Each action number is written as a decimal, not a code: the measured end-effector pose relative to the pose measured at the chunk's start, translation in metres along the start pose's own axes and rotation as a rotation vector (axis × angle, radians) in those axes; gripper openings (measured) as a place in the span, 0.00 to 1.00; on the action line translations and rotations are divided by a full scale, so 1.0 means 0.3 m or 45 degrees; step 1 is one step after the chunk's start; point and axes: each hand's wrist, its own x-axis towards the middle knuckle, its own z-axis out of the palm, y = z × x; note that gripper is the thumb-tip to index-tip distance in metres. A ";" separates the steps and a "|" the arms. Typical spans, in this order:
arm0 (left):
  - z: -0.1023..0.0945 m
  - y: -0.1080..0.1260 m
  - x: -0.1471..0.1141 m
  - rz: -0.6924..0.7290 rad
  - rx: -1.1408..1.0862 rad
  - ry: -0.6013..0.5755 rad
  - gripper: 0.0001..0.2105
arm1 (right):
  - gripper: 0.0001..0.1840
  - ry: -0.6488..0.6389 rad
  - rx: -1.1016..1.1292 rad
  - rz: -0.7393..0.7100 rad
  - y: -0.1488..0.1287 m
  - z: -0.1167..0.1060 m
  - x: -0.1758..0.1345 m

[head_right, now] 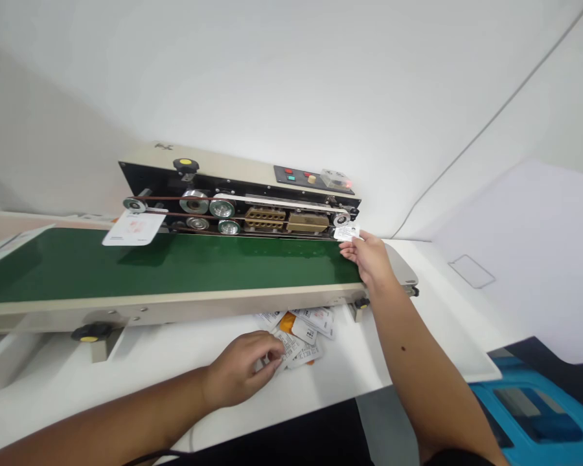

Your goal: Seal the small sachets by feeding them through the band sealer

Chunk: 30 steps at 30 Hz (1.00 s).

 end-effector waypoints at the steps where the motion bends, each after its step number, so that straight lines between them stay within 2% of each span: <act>1: 0.001 0.000 0.000 0.005 0.004 0.005 0.05 | 0.04 -0.024 0.014 0.011 0.001 0.009 -0.001; 6: 0.002 -0.001 0.000 0.020 -0.001 0.017 0.05 | 0.05 -0.133 0.063 0.066 0.001 0.033 -0.008; 10: 0.000 0.000 0.002 0.040 0.021 0.025 0.07 | 0.05 -0.153 0.078 0.072 0.001 0.048 -0.035; 15: 0.003 -0.005 0.001 0.074 0.040 0.004 0.07 | 0.07 -0.213 0.079 0.121 0.003 0.100 -0.061; 18: 0.004 -0.005 0.002 0.078 0.045 -0.011 0.07 | 0.05 -0.308 0.062 0.181 -0.015 0.126 -0.073; 20: 0.004 -0.004 0.002 0.075 0.067 -0.017 0.07 | 0.09 -0.322 -0.019 0.164 -0.026 0.126 -0.099; 22: 0.004 -0.005 0.003 0.063 0.121 -0.023 0.08 | 0.13 -0.203 -0.128 0.006 -0.021 0.111 -0.156; 24: 0.008 -0.012 0.002 0.028 0.203 -0.040 0.07 | 0.12 -0.032 -0.217 -0.242 0.012 0.086 -0.246; 26: 0.015 -0.025 0.000 -0.047 0.310 -0.059 0.09 | 0.09 -0.012 -0.310 -0.450 0.074 0.058 -0.359; 28: 0.027 -0.043 -0.004 -0.149 0.427 -0.087 0.20 | 0.08 -0.213 -0.468 -0.585 0.152 0.038 -0.472; 30: 0.039 -0.061 -0.008 -0.262 0.530 -0.130 0.28 | 0.08 -0.530 -0.677 -0.697 0.231 0.030 -0.559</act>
